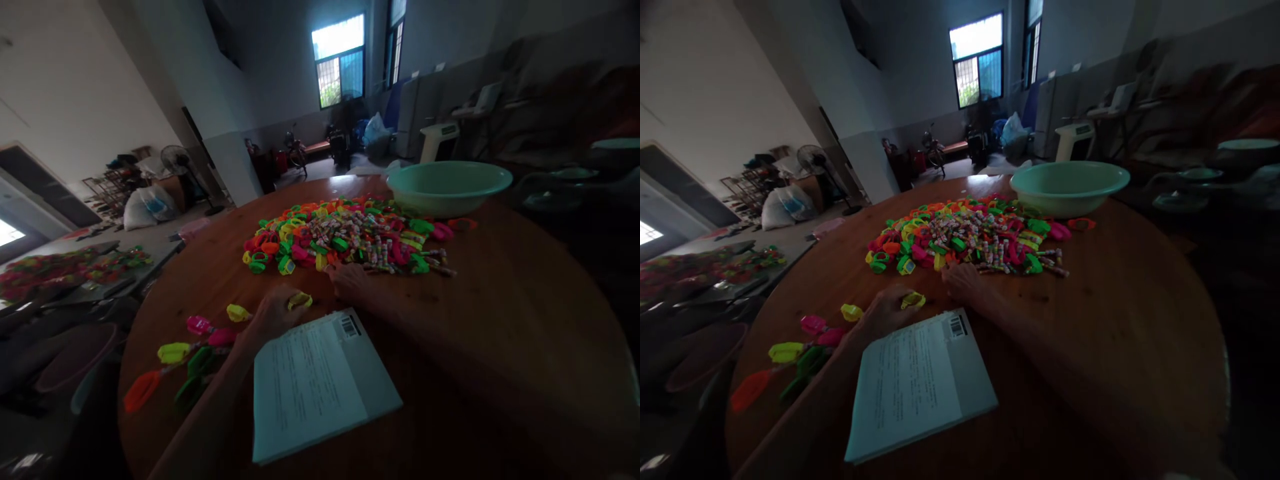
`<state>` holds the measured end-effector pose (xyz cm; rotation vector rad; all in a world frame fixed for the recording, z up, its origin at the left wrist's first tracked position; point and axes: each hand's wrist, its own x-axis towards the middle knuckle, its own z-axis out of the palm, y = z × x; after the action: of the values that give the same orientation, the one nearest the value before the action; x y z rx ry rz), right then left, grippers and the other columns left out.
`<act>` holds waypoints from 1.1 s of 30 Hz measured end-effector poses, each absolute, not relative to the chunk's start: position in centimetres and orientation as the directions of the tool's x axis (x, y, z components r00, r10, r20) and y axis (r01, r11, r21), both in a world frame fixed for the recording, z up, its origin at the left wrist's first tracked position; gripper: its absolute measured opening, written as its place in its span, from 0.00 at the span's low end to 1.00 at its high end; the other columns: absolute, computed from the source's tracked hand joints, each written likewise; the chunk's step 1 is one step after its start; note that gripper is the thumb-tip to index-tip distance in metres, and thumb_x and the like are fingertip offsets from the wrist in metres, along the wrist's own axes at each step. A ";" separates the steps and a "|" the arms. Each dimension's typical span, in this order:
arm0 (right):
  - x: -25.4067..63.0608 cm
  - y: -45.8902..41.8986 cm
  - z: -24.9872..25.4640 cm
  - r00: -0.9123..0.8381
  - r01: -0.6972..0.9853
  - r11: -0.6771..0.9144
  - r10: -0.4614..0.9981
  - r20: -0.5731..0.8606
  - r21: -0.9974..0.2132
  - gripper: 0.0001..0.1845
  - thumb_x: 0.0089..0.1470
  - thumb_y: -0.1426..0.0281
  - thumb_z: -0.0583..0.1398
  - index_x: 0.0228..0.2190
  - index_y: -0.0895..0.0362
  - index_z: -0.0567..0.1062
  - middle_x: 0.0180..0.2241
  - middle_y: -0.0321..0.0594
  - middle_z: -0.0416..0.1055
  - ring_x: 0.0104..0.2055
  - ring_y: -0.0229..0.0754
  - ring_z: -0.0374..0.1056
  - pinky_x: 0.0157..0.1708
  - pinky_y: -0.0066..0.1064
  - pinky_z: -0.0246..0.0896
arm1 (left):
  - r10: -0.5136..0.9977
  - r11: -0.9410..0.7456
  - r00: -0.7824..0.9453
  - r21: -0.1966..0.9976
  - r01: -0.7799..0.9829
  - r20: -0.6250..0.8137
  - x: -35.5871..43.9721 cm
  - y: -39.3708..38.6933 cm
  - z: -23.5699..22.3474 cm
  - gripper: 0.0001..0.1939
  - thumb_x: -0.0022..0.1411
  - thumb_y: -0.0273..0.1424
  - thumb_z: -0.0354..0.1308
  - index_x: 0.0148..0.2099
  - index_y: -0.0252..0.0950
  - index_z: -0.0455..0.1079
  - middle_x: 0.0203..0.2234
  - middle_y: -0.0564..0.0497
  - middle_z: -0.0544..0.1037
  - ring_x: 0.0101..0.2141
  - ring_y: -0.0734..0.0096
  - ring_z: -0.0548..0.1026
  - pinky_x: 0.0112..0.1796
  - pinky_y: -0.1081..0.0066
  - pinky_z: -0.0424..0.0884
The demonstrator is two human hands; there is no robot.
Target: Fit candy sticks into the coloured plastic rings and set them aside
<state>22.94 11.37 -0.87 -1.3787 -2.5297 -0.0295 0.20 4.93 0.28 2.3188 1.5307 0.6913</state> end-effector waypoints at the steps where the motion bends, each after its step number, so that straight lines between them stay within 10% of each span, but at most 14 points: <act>1: 23.2 10.9 -0.7 -0.519 0.818 0.559 0.819 0.245 -0.135 0.16 0.57 0.75 0.57 0.47 0.60 0.75 0.45 0.52 0.73 0.39 0.47 0.72 0.34 0.32 0.58 | 0.931 -0.363 0.274 0.544 0.757 0.240 0.1 4.8 0.3 0.12 0.60 0.34 0.63 0.44 0.32 0.78 0.33 0.48 0.78 0.33 0.68 0.73 0.36 0.69 0.67; 6: 24.5 6.6 -0.6 -0.539 0.731 0.585 0.811 0.229 -0.351 0.23 0.70 0.65 0.47 0.30 0.59 0.75 0.28 0.41 0.72 0.28 0.37 0.66 0.30 0.29 0.52 | 0.974 -0.219 0.155 0.872 0.439 0.166 -0.2 3.9 0.1 0.27 0.63 0.39 0.61 0.62 0.34 0.70 0.38 0.50 0.78 0.36 0.72 0.74 0.38 0.73 0.68; 9: 24.9 3.8 -1.0 -0.555 0.674 0.598 0.797 0.238 -0.433 0.18 0.68 0.66 0.50 0.33 0.58 0.76 0.30 0.40 0.72 0.28 0.37 0.65 0.29 0.29 0.50 | 0.982 -0.173 0.134 0.921 0.349 0.134 0.3 3.9 0.1 0.23 0.63 0.40 0.62 0.56 0.32 0.73 0.32 0.52 0.76 0.32 0.74 0.73 0.36 0.75 0.68; 15: 24.4 2.1 -0.4 -0.611 0.739 0.662 0.736 0.291 -0.124 0.11 0.63 0.73 0.54 0.40 0.57 0.77 0.37 0.45 0.71 0.39 0.46 0.67 0.32 0.34 0.49 | 0.984 -0.179 0.075 0.908 0.379 0.163 2.1 4.1 -0.4 0.17 0.57 0.38 0.65 0.44 0.31 0.71 0.30 0.49 0.76 0.32 0.71 0.75 0.34 0.74 0.71; 33: 23.6 1.1 -1.2 -0.585 0.690 0.637 0.771 0.254 -0.344 0.13 0.67 0.69 0.51 0.37 0.59 0.74 0.36 0.44 0.70 0.35 0.42 0.66 0.31 0.33 0.50 | 0.920 -0.339 0.361 0.769 0.542 0.150 -2.0 1.8 -0.4 0.17 0.60 0.32 0.61 0.51 0.33 0.73 0.42 0.45 0.80 0.42 0.64 0.78 0.44 0.66 0.74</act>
<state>23.58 1.09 -1.23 -1.1592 -2.4805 0.2942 -2.04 1.77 -0.38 2.0056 1.2635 0.7852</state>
